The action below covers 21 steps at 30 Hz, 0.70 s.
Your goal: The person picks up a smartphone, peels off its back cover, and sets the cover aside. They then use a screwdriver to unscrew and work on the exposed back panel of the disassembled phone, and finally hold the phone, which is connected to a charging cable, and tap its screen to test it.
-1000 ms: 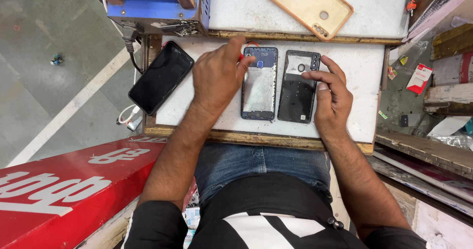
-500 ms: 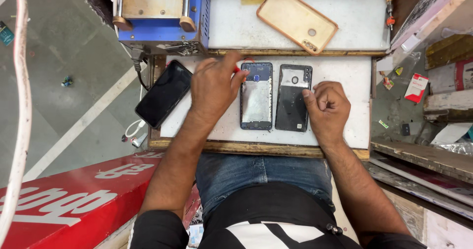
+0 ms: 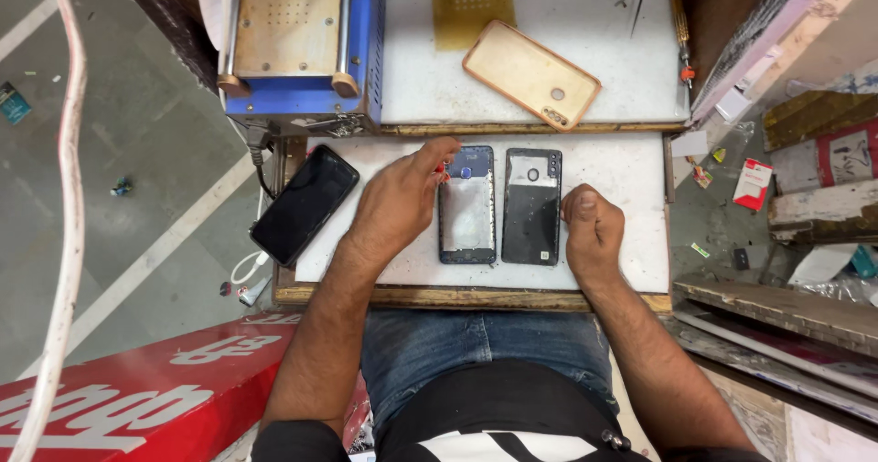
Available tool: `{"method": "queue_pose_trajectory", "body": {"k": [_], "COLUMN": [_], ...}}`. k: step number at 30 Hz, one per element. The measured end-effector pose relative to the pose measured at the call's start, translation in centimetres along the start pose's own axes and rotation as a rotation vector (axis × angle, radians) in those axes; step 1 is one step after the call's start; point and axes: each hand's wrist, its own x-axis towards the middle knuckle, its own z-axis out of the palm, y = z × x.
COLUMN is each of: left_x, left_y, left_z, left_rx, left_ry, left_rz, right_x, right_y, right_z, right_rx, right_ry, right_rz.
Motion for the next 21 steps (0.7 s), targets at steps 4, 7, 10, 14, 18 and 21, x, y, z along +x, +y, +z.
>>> {"method": "queue_pose_trajectory", "body": {"k": [4, 7, 10, 14, 18, 21], "left_x": [0.4, 0.4, 0.1, -0.1, -0.2, -0.3], "left_y": [0.1, 0.1, 0.2, 0.0, -0.3, 0.0], "left_z": [-0.2, -0.4, -0.4, -0.4, -0.4, -0.2], "left_rx": [0.126, -0.073, 0.116, 0.037, 0.128, 0.072], "left_ry": [0.017, 0.033, -0.034, 0.034, 0.059, 0.202], "left_rz": [-0.123, -0.002, -0.109, -0.004, 0.027, -0.034], "right_x": [0.0, 0.1, 0.1, 0.5, 0.7, 1.2], "right_y": [0.0, -0.4, -0.7, -1.1, -2.0, -3.0], "right_z": [0.1, 0.2, 0.1, 0.4, 0.9, 1.6], "right_rx": [0.000, -0.045, -0.024, -0.250, -0.355, -0.504], "right_ry": [-0.034, -0.036, -0.023, -0.030, -0.045, -0.111], "right_rz": [0.019, -0.017, 0.047, -0.014, 0.000, -0.131]}}
